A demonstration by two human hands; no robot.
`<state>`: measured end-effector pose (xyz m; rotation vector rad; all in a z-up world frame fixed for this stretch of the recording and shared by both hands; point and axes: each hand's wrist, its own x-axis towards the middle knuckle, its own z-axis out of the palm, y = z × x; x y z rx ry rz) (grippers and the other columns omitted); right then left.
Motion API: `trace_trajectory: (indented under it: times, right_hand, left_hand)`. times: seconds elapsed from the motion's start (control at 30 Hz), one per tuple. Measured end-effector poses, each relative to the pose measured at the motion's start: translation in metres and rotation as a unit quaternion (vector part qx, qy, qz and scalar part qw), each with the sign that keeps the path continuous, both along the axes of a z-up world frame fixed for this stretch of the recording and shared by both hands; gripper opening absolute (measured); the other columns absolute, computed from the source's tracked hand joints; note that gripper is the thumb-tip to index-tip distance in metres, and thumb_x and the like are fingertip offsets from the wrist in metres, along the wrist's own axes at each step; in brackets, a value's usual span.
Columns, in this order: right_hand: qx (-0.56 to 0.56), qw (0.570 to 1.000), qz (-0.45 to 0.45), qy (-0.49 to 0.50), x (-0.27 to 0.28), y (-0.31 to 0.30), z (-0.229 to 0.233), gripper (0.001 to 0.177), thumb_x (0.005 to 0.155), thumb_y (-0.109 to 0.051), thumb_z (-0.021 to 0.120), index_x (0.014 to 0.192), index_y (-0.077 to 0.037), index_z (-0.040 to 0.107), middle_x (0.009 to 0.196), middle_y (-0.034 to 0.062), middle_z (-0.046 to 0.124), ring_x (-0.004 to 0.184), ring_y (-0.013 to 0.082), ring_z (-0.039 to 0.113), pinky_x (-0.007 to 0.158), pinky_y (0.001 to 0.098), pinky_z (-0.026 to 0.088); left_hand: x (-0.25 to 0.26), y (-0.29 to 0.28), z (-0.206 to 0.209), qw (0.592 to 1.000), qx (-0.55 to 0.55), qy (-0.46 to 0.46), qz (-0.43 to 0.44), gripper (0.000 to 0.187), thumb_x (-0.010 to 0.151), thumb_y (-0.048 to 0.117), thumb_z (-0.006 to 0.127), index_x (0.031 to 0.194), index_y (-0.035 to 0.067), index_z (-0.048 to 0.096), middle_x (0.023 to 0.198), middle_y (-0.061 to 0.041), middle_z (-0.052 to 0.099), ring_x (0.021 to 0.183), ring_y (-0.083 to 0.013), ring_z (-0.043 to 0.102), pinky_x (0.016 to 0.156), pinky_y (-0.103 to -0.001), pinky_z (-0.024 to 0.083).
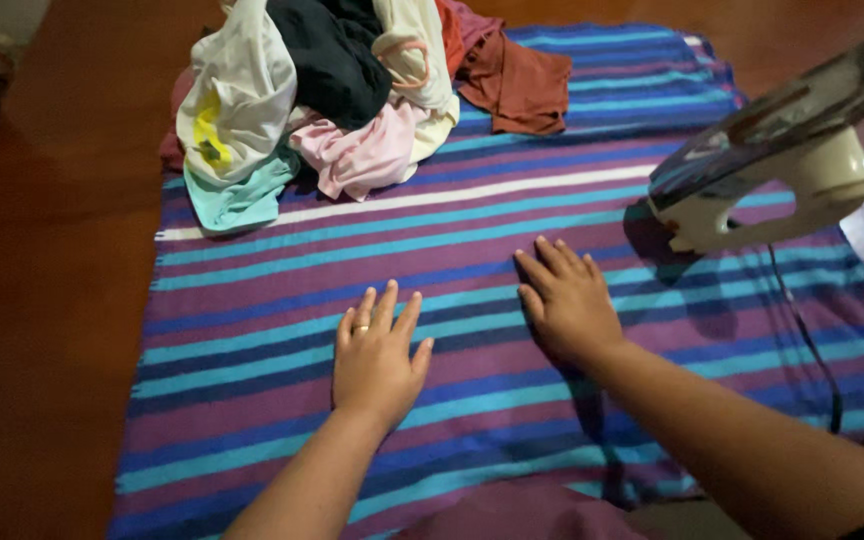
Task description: The person irons a small white patterned tank top on a striped cloth laid on the floor. After finishing, the person picks up a second white tank top with a yellow trim and cartoon graphic, lays it flat, and begins ironing it.
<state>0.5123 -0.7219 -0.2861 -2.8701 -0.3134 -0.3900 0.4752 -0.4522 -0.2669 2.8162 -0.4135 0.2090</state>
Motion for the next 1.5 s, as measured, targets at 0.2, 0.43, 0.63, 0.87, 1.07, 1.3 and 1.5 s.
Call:
trace_trajectory:
  times: [0.2, 0.43, 0.63, 0.87, 1.07, 1.3, 1.5]
  right_hand:
    - [0.029, 0.999, -0.005, -0.016, -0.002, 0.001, 0.002, 0.051, 0.094, -0.032, 0.06, 0.142, -0.016, 0.058, 0.152, 0.0152, 0.051, 0.143, 0.0381, 0.043, 0.115, 0.057, 0.031]
    - [-0.049, 0.999, -0.002, 0.006, 0.005, -0.002, 0.001, 0.058, 0.098, -0.038, 0.05, 0.153, -0.019, 0.047, 0.16, 0.016, 0.041, 0.147, 0.0379, 0.036, 0.116, 0.0578, 0.028]
    - [-0.078, 0.996, -0.023, 0.023, 0.023, -0.007, -0.004, 0.062, 0.099, -0.045, 0.047, 0.156, -0.022, 0.041, 0.163, 0.0147, 0.036, 0.15, 0.0381, 0.031, 0.117, 0.06, 0.024]
    - [-0.072, 0.996, -0.037, 0.032, 0.034, -0.01, -0.005, 0.063, 0.098, -0.047, 0.047, 0.156, -0.023, 0.04, 0.163, 0.0136, 0.034, 0.151, 0.0371, 0.029, 0.118, 0.0597, 0.022]
    - [-0.065, 0.996, -0.038, 0.047, 0.033, -0.008, 0.001, 0.064, 0.097, -0.046, 0.05, 0.156, -0.022, 0.041, 0.164, 0.0142, 0.034, 0.151, 0.038, 0.029, 0.117, 0.0599, 0.022]
    - [-0.058, 0.997, -0.038, 0.038, 0.032, -0.004, 0.003, 0.064, 0.097, -0.046, 0.051, 0.155, -0.023, 0.042, 0.164, 0.0143, 0.034, 0.151, 0.0372, 0.029, 0.118, 0.0594, 0.021]
    - [-0.037, 0.998, -0.037, 0.04, 0.031, -0.005, 0.004, 0.064, 0.095, -0.045, 0.053, 0.154, -0.021, 0.043, 0.163, 0.0141, 0.036, 0.15, 0.038, 0.03, 0.117, 0.0594, 0.023]
  left_hand:
    - [0.006, 0.013, 0.005, 0.999, -0.006, -0.005, -0.04, 0.06, 0.09, 0.04, 0.063, 0.145, 0.019, 0.053, 0.155, -0.015, 0.043, 0.145, -0.0372, 0.035, 0.115, -0.055, 0.027]
    - [0.017, 0.022, 0.005, 0.997, -0.017, -0.006, -0.077, 0.062, 0.088, 0.041, 0.064, 0.146, 0.022, 0.054, 0.157, -0.013, 0.041, 0.144, -0.0372, 0.036, 0.115, -0.055, 0.026]
    - [0.024, 0.023, 0.0, 0.997, -0.011, 0.01, -0.078, 0.062, 0.088, 0.042, 0.064, 0.146, 0.022, 0.054, 0.157, -0.012, 0.041, 0.145, -0.0368, 0.036, 0.116, -0.054, 0.026]
    - [0.105, 0.039, 0.006, 0.995, -0.05, 0.047, 0.074, 0.072, 0.09, 0.031, 0.068, 0.156, 0.022, 0.04, 0.167, -0.017, 0.025, 0.133, -0.0428, 0.047, 0.107, -0.052, 0.043]
    - [0.21, 0.086, 0.006, 0.97, -0.179, -0.131, 0.102, 0.077, 0.091, 0.02, 0.077, 0.156, 0.005, 0.039, 0.159, -0.035, 0.025, 0.145, -0.0533, 0.035, 0.119, -0.052, 0.035]
    - [0.276, 0.12, 0.031, 0.945, -0.197, -0.212, 0.15, 0.089, 0.086, 0.015, 0.084, 0.158, 0.0, 0.034, 0.161, -0.036, 0.009, 0.144, -0.0547, 0.031, 0.116, -0.048, 0.035]
    - [0.312, 0.147, 0.017, 0.941, -0.223, -0.135, 0.215, 0.046, 0.092, 0.016, 0.08, 0.129, 0.009, 0.055, 0.152, -0.024, 0.032, 0.13, -0.04, 0.053, 0.11, -0.041, 0.046]
